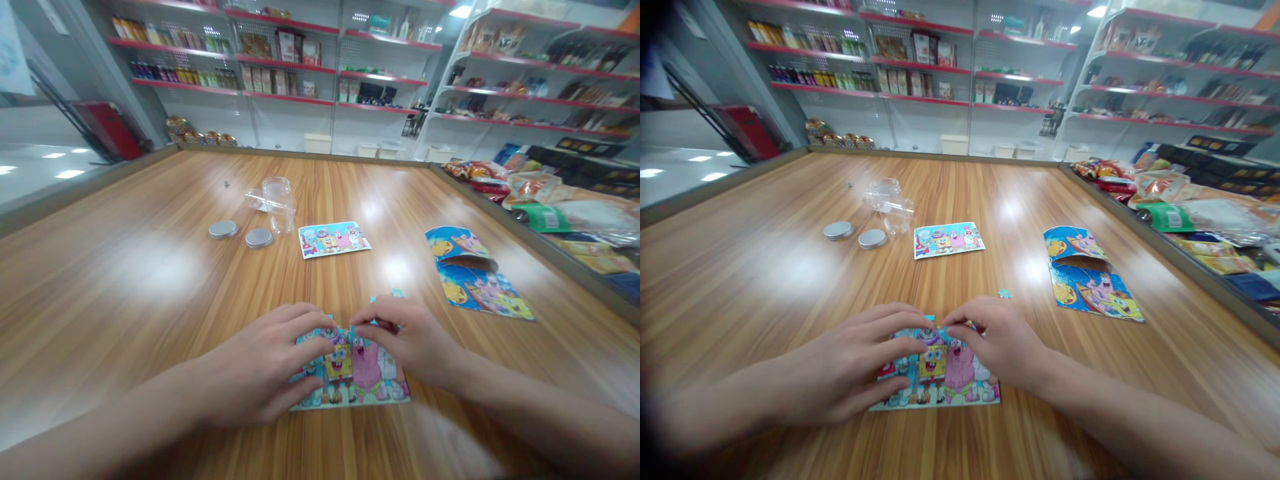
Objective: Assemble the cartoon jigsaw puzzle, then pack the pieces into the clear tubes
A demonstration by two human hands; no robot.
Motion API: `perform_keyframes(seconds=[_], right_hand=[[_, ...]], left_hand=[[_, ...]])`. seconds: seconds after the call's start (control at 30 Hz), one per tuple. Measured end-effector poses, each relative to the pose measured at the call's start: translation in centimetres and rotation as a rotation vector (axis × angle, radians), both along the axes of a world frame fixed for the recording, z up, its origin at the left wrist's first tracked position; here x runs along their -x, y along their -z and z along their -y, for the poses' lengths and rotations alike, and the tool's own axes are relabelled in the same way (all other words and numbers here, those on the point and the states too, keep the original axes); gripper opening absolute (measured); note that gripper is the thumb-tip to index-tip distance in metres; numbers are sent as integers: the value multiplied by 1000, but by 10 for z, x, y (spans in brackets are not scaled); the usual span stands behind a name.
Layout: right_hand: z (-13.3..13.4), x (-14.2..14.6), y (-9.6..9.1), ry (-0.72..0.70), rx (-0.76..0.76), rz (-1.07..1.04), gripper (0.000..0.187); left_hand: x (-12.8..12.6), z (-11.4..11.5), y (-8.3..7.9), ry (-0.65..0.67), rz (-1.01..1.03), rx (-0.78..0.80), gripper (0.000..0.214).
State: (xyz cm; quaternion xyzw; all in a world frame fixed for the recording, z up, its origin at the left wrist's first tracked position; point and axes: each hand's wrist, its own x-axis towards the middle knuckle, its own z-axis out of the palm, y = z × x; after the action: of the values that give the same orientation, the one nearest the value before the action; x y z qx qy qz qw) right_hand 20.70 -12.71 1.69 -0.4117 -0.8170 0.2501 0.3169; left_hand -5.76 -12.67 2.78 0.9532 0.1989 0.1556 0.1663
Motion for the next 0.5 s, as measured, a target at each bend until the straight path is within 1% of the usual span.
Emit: perform_keyframes(seconds=[0.1, 0.17, 0.3, 0.4, 0.5], right_hand=[[-11, -8, 2, 106, 87, 32, 10], [-12, -8, 3, 115, 106, 53, 9], [-8, -1, 6, 52, 97, 88, 7], [-6, 1, 9, -1, 52, 108, 8], [-7, 2, 11, -15, 7, 111, 7]], left_hand=[[6, -5, -7, 103, -122, -5, 42], [7, -5, -8, 136, -149, 13, 48], [4, -2, -9, 176, -134, 19, 52], [3, -1, -10, 174, -141, 15, 51], [4, -1, -11, 178, -147, 24, 51]])
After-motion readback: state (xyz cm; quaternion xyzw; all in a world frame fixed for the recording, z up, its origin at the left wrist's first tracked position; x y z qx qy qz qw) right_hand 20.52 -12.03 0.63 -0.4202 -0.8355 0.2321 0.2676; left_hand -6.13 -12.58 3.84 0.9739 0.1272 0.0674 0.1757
